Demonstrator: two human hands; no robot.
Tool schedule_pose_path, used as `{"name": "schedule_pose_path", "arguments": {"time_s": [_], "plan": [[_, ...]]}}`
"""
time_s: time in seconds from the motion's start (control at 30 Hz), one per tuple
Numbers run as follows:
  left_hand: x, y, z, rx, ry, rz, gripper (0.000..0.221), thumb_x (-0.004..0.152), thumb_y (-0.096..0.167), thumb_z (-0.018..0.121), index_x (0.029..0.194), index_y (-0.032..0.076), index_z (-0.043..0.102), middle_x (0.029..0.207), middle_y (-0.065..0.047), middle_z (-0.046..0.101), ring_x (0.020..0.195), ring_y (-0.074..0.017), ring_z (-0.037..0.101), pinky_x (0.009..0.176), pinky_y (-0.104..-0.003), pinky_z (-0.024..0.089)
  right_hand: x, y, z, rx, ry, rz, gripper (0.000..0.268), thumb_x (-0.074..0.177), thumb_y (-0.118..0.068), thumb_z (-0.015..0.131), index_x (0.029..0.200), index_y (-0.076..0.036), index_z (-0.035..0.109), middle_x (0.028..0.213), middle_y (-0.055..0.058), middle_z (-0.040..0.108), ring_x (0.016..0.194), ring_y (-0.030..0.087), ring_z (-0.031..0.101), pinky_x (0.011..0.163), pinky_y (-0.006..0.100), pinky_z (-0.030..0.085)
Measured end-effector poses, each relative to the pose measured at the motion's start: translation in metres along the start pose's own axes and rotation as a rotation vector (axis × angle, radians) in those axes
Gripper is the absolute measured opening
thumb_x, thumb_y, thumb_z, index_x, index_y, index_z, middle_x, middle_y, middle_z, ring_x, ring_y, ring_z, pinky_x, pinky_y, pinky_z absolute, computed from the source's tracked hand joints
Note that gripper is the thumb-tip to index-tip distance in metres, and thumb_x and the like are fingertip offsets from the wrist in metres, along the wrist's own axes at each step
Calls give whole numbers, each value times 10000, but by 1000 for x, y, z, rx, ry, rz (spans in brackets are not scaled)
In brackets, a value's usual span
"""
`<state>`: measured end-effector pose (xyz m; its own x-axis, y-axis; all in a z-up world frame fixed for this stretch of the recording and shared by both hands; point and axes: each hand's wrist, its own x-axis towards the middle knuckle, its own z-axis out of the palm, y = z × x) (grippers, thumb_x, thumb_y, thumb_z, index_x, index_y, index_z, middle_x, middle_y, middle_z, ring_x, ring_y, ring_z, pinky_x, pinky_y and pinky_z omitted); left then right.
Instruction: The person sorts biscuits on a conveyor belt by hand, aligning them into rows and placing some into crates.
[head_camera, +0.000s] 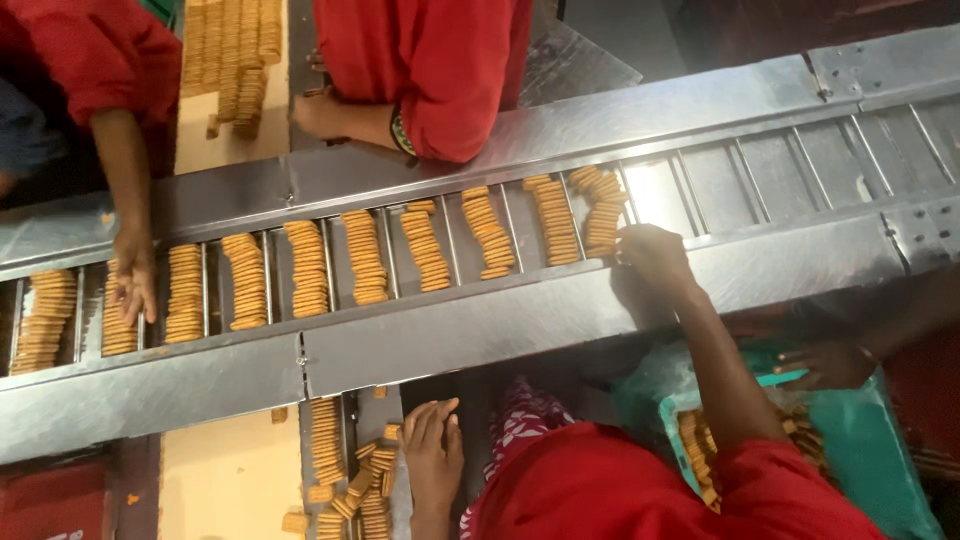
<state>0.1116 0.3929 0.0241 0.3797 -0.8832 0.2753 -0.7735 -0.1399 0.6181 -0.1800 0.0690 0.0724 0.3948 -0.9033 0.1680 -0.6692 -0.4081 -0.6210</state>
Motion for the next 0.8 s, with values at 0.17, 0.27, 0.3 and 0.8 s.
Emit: {"name": "schedule_pose_path", "arguments": {"time_s": [0.17, 0.27, 0.3, 0.8], "plan": [[-6, -5, -2, 5, 8, -6, 225, 897, 121, 670, 1117, 125, 719, 1092, -41, 731, 1127, -260, 636, 981, -431, 437, 8, 72, 37, -12, -126, 121, 246, 930, -234, 629, 1037, -72, 781, 1022, 144, 760, 941, 303, 719, 861, 386, 559], [-9, -5, -4, 1, -4, -22, 220, 890, 124, 671, 1104, 125, 720, 1083, -31, 735, 1115, -253, 642, 974, -426, 442, 17, 89, 37, -77, -137, 79, 250, 920, -236, 639, 1061, -82, 777, 1035, 142, 760, 933, 315, 716, 844, 402, 552], [-8, -6, -4, -1, 1, -13, 219, 892, 126, 670, 1105, 123, 719, 1084, -33, 734, 1113, -255, 642, 974, -426, 441, 23, 92, 34, -136, -90, -2, 255, 919, -228, 642, 1081, -84, 777, 1053, 145, 759, 945, 328, 710, 845, 416, 545], [-6, 4, -12, -58, -78, -62, 218, 899, 129, 665, 1109, 101, 718, 1087, -59, 737, 1057, -269, 653, 938, -419, 470, 77, 85, 56, -11, 164, 222, 294, 955, -48, 625, 1216, -115, 743, 1151, 159, 739, 1045, 345, 709, 926, 420, 545]]}}
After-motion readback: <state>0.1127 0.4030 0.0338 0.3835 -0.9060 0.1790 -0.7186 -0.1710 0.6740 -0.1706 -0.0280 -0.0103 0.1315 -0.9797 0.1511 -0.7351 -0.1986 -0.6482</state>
